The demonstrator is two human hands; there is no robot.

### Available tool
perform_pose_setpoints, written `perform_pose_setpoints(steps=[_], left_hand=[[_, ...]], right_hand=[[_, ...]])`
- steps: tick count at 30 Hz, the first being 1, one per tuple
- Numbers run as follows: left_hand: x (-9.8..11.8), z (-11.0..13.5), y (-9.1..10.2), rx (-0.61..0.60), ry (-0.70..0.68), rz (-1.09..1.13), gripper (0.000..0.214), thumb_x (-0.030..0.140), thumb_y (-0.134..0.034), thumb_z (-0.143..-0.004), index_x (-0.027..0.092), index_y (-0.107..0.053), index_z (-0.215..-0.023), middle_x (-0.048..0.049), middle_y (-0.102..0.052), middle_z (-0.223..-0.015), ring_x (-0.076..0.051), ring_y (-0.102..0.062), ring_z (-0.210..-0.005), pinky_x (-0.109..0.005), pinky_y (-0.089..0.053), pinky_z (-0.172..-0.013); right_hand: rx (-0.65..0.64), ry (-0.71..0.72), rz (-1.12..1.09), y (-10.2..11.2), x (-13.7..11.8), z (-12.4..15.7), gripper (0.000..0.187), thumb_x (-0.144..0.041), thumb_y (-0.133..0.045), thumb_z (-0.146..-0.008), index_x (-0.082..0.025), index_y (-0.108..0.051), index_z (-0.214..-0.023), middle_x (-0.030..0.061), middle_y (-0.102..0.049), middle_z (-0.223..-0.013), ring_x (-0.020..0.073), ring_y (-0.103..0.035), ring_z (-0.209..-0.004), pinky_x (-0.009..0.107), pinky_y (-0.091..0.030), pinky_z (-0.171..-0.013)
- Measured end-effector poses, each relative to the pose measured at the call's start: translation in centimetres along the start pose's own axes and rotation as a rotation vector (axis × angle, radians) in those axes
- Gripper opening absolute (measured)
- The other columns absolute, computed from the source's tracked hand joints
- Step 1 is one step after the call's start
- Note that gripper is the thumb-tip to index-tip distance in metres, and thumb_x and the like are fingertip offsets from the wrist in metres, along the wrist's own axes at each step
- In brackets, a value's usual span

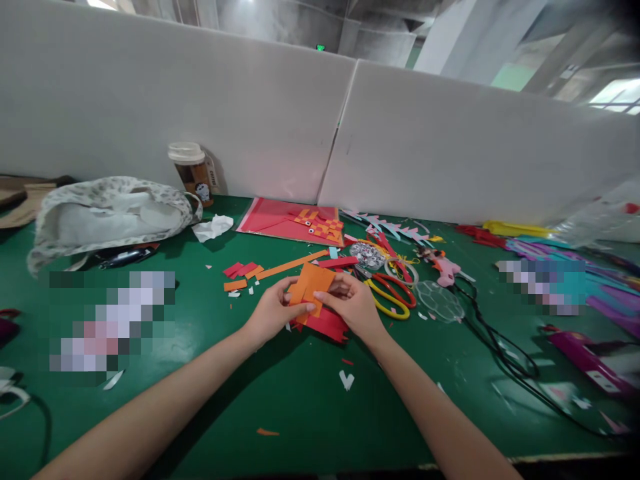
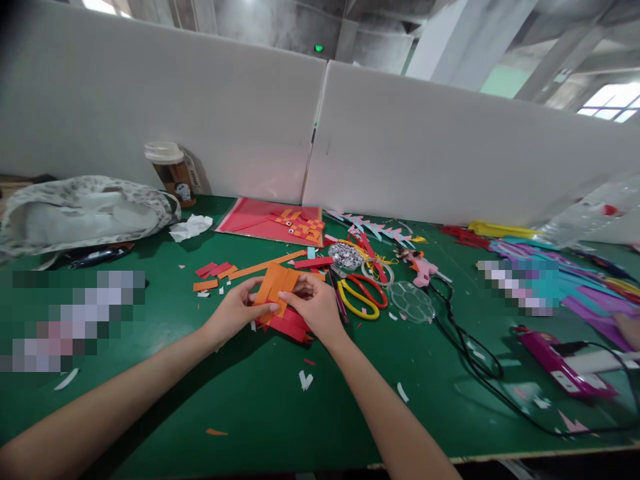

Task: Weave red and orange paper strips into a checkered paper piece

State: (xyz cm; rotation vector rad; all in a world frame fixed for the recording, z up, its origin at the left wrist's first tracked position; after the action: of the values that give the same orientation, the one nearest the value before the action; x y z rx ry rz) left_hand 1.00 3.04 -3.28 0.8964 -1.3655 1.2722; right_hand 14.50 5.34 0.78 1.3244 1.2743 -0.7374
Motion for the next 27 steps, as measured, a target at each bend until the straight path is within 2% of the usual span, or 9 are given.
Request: perform_pose_setpoints(steps=[6, 27], left_hand=[[0.04, -0.17, 0.00, 0.006, -0.025, -0.034, 0.056, 0.022, -0.074, -0.062, 0.015, -0.049, -0.111, -0.0029, -0.069, -0.080, -0.014, -0.065, -0.062, -0.024, -0.050, -0.057], [-0.11, -0.15, 0.18, 0.005, -0.064, -0.101, 0.056, 0.023, -0.072, -0.063, 0.014, -0.047, -0.112, -0.0050, -0.068, -0.083, -0.015, -0.065, -0.064, -0.024, -0.049, -0.055]], right_hand=[[0.027, -0.023, 0.026, 0.03, 0.32, 0.06, 0.028, -0.033, -0.071, -0.063, -0.017, -0.059, -0.083, 0.0042, -0.067, -0.072, 0.0170, -0.063, -0.065, 0.028, -0.050, -0.059], [0.082, -0.006, 0.048, 0.13, 0.53, 0.02, 0.028, -0.033, -0.072, -0.062, -0.018, -0.056, -0.080, 0.0007, -0.064, -0.066, 0.0154, -0.062, -0.062, 0.025, -0.048, -0.056]])
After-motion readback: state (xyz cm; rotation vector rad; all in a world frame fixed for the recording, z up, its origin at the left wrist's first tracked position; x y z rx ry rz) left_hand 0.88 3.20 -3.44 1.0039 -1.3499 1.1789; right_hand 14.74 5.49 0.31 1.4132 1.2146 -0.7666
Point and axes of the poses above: each hand's wrist, its own z-axis away from the middle knuckle, its own y-axis out of the back of the hand, x = y × z, the point moved 7 cm from there along -z, towards the middle knuckle
